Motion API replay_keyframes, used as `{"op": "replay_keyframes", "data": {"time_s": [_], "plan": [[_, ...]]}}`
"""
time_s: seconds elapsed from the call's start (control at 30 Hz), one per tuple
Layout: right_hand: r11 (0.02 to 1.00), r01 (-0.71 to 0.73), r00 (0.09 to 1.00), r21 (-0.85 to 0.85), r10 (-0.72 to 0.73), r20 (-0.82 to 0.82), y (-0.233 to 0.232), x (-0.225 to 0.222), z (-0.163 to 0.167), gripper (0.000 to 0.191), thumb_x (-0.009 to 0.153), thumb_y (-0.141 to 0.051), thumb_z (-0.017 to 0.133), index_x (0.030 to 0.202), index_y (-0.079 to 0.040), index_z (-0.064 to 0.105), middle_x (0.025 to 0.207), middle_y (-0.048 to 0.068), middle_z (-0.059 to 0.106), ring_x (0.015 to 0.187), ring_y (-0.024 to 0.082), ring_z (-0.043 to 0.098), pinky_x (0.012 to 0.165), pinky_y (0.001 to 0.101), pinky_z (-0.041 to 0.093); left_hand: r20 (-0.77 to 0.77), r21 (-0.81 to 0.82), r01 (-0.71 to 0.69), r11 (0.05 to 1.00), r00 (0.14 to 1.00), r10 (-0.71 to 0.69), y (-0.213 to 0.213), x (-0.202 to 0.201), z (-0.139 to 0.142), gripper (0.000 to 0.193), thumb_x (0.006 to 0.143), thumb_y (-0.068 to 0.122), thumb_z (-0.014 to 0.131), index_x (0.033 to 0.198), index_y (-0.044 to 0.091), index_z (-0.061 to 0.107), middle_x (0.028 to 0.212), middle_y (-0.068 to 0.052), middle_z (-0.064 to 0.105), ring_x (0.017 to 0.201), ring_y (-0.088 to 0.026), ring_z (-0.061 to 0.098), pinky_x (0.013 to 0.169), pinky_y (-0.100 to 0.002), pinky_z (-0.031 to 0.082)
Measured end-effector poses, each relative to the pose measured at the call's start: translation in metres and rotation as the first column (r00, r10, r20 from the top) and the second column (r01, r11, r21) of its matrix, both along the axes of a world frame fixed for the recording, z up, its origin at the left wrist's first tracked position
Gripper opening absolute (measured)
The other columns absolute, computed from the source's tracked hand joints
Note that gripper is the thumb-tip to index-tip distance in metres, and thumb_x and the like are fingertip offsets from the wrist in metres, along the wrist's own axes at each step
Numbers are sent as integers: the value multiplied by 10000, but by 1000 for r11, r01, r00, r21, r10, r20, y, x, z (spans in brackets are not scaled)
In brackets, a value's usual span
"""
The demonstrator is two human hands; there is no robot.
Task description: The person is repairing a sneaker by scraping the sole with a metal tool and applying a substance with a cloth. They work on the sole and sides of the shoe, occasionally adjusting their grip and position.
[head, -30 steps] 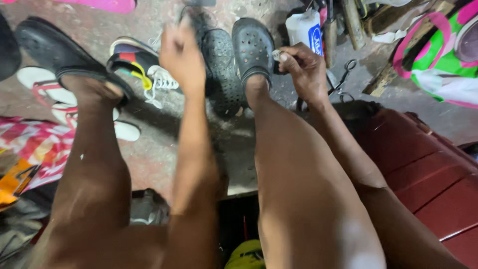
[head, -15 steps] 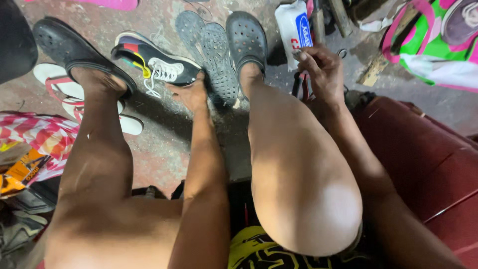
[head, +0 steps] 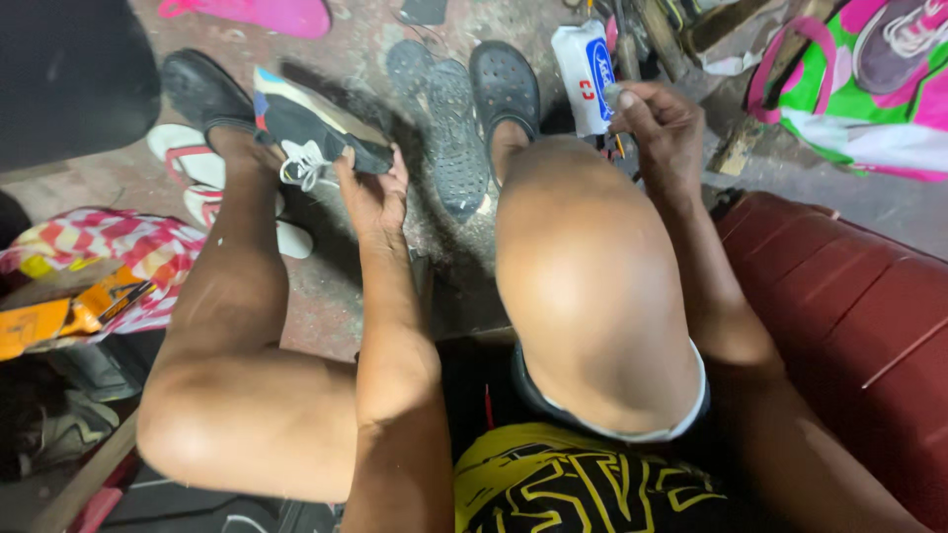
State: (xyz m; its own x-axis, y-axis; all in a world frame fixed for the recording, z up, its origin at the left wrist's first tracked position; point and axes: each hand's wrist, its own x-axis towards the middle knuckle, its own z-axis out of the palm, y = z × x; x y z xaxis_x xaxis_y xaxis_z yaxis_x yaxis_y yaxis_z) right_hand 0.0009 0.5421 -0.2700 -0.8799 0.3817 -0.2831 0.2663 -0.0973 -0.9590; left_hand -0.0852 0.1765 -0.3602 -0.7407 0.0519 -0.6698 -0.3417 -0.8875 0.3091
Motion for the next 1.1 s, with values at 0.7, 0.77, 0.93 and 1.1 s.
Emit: {"op": "replay_keyframes", "data": {"time_s": [0.7,0.77,0.93,1.1], "plan": [[897,-161,812,413,358,-461,-147,69,311,232,905,17,758,1115,33,662,1067,101,648,962,154,641,860,261,525,-319,-730,45,682,859,-399,7,132,356,598,827,60,815,1330,-47,511,1224,-149,639,1088,-208,654,995,-340,534],[881,-219,772,419,419,-477,-163,76,316,249,911,5,780,1124,4,652,1091,82,664,995,154,652,889,263,540,-256,-814,37,579,873,-415,4,147,361,616,815,83,832,1314,-47,495,1228,-147,639,1093,-205,654,984,-328,534],[736,-280,758,617,563,-328,-191,91,309,234,904,-11,834,1073,-38,674,1003,77,718,868,160,687,751,263,524,-198,-935,-31,354,873,-446,-5,165,358,734,777,155,883,1331,-43,445,1257,-155,608,1155,-233,634,1014,-349,524],[538,-210,747,817,627,-221,-213,87,291,207,845,-31,838,988,-52,691,906,94,700,730,212,667,638,328,513,-193,-980,-145,134,845,-499,-10,172,357,845,763,138,889,1430,-51,406,1375,-242,524,1316,-369,547,1136,-446,434]]}}
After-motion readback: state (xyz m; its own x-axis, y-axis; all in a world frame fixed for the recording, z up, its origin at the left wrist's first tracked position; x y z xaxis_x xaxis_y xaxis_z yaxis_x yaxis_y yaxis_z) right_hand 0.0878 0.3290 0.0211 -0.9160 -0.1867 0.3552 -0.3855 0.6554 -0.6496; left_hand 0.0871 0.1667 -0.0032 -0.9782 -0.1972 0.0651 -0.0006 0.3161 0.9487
